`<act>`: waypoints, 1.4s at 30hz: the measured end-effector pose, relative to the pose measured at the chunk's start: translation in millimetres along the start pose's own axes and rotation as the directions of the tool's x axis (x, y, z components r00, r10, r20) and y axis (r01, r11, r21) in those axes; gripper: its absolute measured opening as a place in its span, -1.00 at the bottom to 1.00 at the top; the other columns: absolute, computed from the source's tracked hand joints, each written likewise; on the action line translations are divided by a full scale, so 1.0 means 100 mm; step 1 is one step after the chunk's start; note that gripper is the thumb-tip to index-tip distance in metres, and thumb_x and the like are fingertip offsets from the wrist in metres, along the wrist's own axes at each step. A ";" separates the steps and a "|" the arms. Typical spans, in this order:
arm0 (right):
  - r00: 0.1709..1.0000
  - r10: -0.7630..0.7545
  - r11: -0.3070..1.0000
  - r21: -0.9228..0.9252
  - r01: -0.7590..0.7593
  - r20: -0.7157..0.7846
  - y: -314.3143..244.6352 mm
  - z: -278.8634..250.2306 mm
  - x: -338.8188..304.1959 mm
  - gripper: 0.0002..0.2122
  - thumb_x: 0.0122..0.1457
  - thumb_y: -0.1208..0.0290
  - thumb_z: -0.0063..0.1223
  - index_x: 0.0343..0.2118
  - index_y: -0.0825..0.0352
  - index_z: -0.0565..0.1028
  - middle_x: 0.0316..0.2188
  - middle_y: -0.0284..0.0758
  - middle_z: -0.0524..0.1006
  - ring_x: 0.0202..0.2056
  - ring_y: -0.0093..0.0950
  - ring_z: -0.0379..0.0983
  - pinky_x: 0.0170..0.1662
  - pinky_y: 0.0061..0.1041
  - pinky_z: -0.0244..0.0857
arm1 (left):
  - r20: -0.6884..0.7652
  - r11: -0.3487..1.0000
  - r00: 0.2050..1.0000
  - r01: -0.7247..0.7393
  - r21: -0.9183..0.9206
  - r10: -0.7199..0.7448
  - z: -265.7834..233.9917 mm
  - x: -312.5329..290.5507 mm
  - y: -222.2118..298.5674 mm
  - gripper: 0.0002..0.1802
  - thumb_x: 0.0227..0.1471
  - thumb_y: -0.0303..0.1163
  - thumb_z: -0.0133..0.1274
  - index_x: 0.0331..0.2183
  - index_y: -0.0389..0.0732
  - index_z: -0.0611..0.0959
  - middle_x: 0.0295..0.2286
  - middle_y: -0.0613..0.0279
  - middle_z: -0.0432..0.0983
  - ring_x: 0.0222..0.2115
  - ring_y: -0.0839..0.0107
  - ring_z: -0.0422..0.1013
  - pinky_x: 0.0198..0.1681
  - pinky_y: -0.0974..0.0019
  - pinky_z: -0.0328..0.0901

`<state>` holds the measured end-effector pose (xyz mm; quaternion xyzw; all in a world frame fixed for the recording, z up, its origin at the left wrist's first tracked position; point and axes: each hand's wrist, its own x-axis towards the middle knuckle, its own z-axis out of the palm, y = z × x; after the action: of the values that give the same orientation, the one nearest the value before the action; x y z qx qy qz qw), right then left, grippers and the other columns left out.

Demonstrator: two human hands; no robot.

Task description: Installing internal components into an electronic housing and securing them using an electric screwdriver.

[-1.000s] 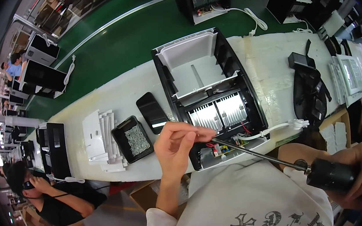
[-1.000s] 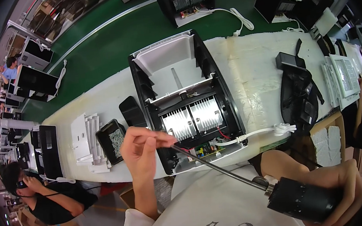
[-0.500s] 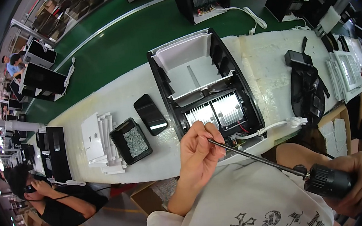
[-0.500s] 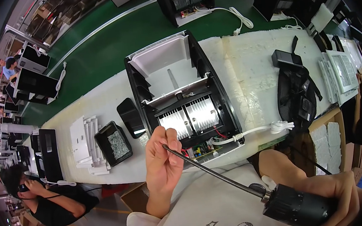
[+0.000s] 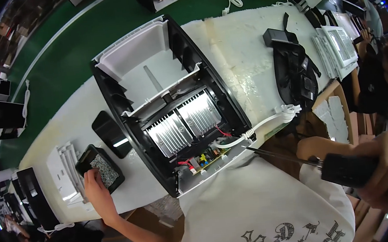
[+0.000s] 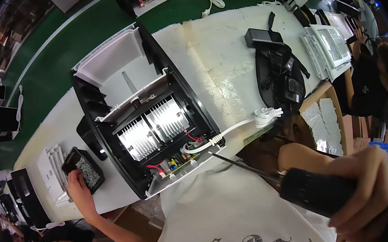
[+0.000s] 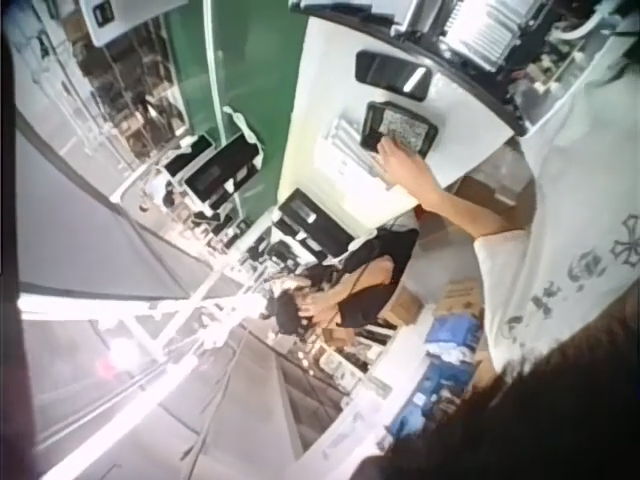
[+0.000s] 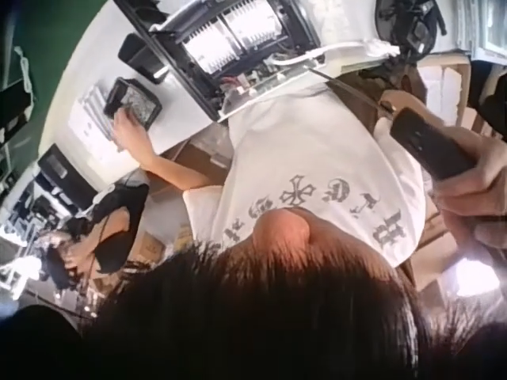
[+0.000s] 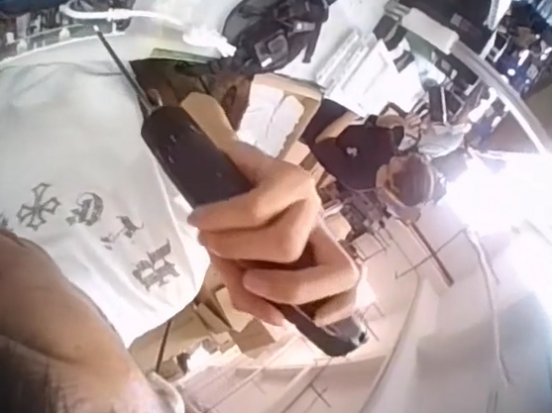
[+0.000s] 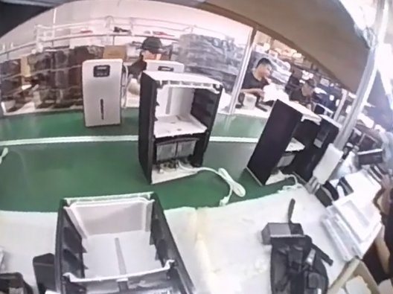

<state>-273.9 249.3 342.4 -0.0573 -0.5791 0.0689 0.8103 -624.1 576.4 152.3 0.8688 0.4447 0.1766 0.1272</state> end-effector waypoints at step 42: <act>0.964 -0.011 0.794 -0.588 -0.154 -0.266 0.70 0.14 -0.44 -0.63 -0.03 0.56 0.24 -0.25 0.30 0.24 -0.63 -0.39 0.43 -0.81 -0.61 0.29 -0.78 -0.65 0.33 | -0.167 0.754 0.984 -0.057 -0.654 -0.070 0.04 -0.10 0.34 -0.85 0.15 -0.50 0.00 -0.45 -0.35 0.52 -0.48 0.17 0.41 -0.44 0.48 0.33 -0.38 0.50 0.24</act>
<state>-304.3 310.3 293.7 -0.3429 -0.4586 -0.0963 0.8142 -603.0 548.2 159.8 0.7477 0.3671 0.3990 0.3834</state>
